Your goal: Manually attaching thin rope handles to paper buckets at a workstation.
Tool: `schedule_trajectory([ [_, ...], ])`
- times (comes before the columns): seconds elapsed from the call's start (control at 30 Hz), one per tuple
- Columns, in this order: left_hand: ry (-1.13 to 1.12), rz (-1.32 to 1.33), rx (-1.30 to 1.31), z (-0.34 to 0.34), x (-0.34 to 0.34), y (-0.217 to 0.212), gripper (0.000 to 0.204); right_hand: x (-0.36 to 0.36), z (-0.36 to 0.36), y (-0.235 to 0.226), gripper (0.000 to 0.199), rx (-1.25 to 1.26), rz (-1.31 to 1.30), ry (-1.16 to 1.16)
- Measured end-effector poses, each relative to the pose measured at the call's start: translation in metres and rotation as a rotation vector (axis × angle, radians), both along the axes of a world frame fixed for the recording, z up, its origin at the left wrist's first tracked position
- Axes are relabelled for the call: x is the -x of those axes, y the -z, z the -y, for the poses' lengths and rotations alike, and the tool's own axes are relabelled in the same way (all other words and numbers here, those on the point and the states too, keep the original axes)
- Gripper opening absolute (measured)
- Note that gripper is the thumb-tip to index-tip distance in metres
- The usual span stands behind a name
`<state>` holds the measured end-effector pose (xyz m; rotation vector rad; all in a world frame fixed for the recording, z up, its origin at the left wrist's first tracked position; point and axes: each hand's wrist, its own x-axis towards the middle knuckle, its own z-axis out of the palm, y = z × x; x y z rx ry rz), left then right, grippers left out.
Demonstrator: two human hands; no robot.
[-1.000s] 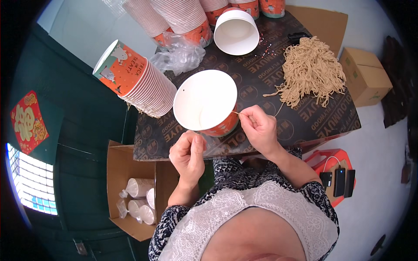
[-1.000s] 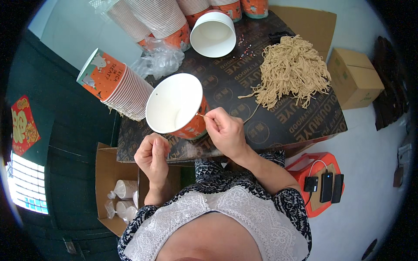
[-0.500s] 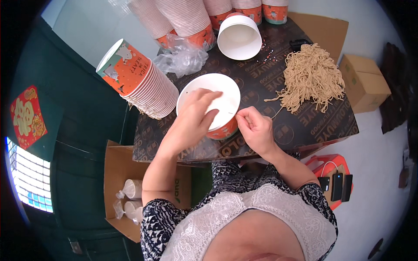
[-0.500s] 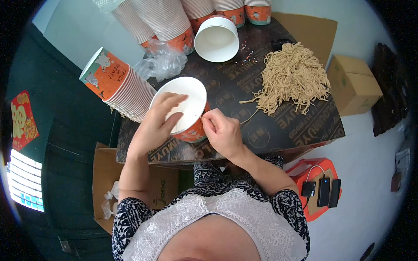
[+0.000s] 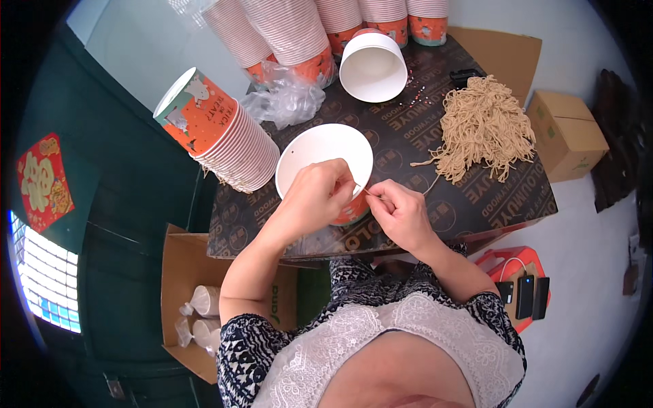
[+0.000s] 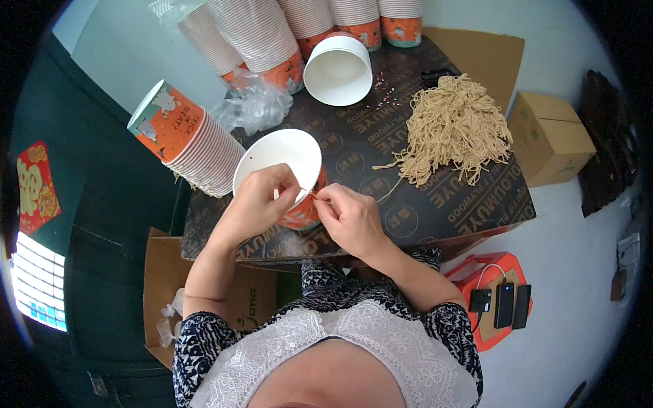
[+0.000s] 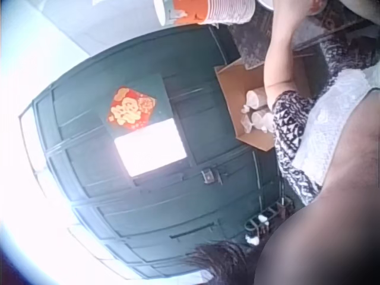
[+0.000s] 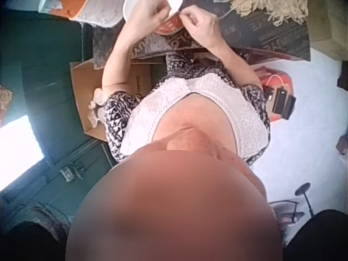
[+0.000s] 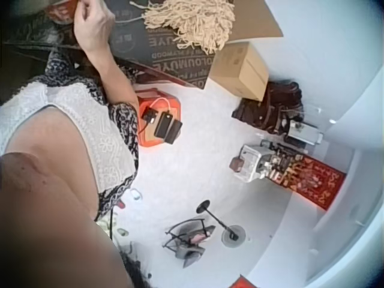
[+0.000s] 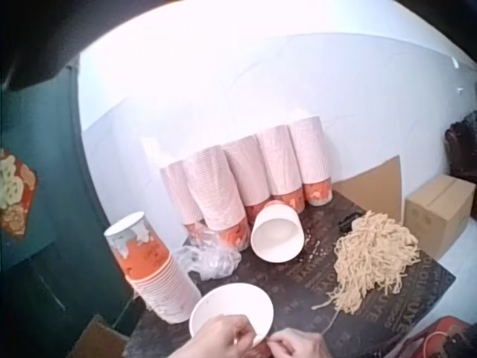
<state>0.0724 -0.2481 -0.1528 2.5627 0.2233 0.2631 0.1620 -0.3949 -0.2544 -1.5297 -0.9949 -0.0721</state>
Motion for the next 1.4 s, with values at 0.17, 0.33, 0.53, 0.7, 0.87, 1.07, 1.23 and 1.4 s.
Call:
schedule_trajectory([
  [0.17,0.012,0.07,0.19,0.003,0.005,0.004,0.008,0.005,0.004,-0.005,0.007,-0.02,-0.024,-0.076],
  [0.33,0.282,0.195,0.399,0.0,-0.002,0.014,0.011,0.003,0.005,-0.003,0.008,-0.054,-0.121,-0.147],
  [0.53,0.105,0.049,0.695,0.002,-0.004,0.015,0.007,0.006,0.007,-0.002,0.007,-0.075,-0.135,-0.199],
  [0.7,0.037,0.019,0.626,0.003,-0.007,0.007,0.004,-0.002,0.019,-0.012,0.004,-0.044,-0.172,-0.212],
  [0.87,0.081,-0.004,0.732,-0.002,-0.009,0.009,0.007,-0.009,0.025,-0.032,0.003,-0.086,-0.059,-0.165],
  [1.07,0.153,-0.098,0.827,-0.004,-0.011,0.005,0.011,-0.027,0.015,-0.046,0.005,-0.084,0.223,-0.149],
  [1.23,0.124,-0.091,0.816,-0.006,-0.012,0.015,0.014,-0.031,0.0,-0.045,0.006,-0.138,0.217,-0.178],
  [1.4,0.142,-0.089,0.836,-0.002,-0.015,0.011,0.009,-0.031,0.007,-0.05,0.007,-0.193,0.115,-0.247],
])
